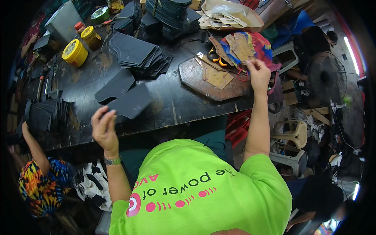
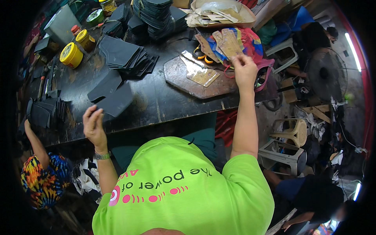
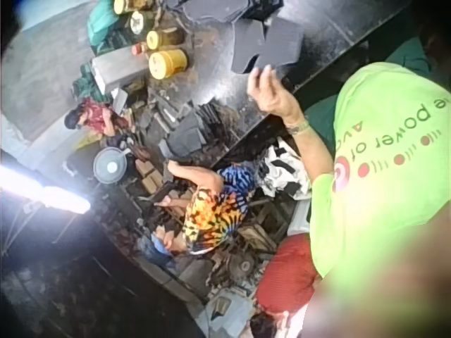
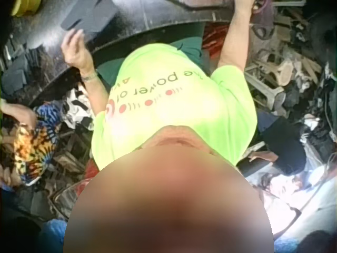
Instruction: The person repeatedly places a cardboard template on dark sheet material and uses a small pointed tool to mark the material along the template edges. They remove the template, set it aside, and repeat the process on additional sheets.
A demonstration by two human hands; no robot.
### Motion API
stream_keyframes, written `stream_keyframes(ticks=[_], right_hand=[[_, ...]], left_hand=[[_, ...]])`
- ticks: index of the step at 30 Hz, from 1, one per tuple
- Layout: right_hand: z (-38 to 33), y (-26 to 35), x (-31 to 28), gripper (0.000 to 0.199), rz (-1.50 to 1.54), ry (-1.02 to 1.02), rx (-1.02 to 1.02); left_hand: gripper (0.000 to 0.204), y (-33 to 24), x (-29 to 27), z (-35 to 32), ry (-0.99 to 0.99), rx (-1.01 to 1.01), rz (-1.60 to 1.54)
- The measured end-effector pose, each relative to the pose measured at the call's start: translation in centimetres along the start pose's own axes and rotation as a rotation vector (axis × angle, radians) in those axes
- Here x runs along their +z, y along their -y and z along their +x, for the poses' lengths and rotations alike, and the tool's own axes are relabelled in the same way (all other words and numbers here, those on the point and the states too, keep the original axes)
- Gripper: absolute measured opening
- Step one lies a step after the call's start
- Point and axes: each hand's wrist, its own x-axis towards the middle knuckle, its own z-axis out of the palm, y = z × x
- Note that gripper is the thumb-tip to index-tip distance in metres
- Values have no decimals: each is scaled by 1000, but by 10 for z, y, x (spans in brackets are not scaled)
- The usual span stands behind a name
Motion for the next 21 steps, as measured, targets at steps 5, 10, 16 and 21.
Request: stream_keyframes(ticks=[5, 10, 16, 21], right_hand=[[-58, 35, 4, 58, -590, 393, -133], [-64, 36, 8, 62, -487, 390, -65], [-63, 35, 13, 57, -379, 409, -34], [-66, 35, 21, 57, -277, 436, -48]], left_hand=[[23, -28, 27, -5, 375, 133, -46], [21, -30, 37, 2, 450, 94, -45], [19, -27, 34, 3, 504, 59, 20], [15, -27, 33, 5, 525, 17, 21]])
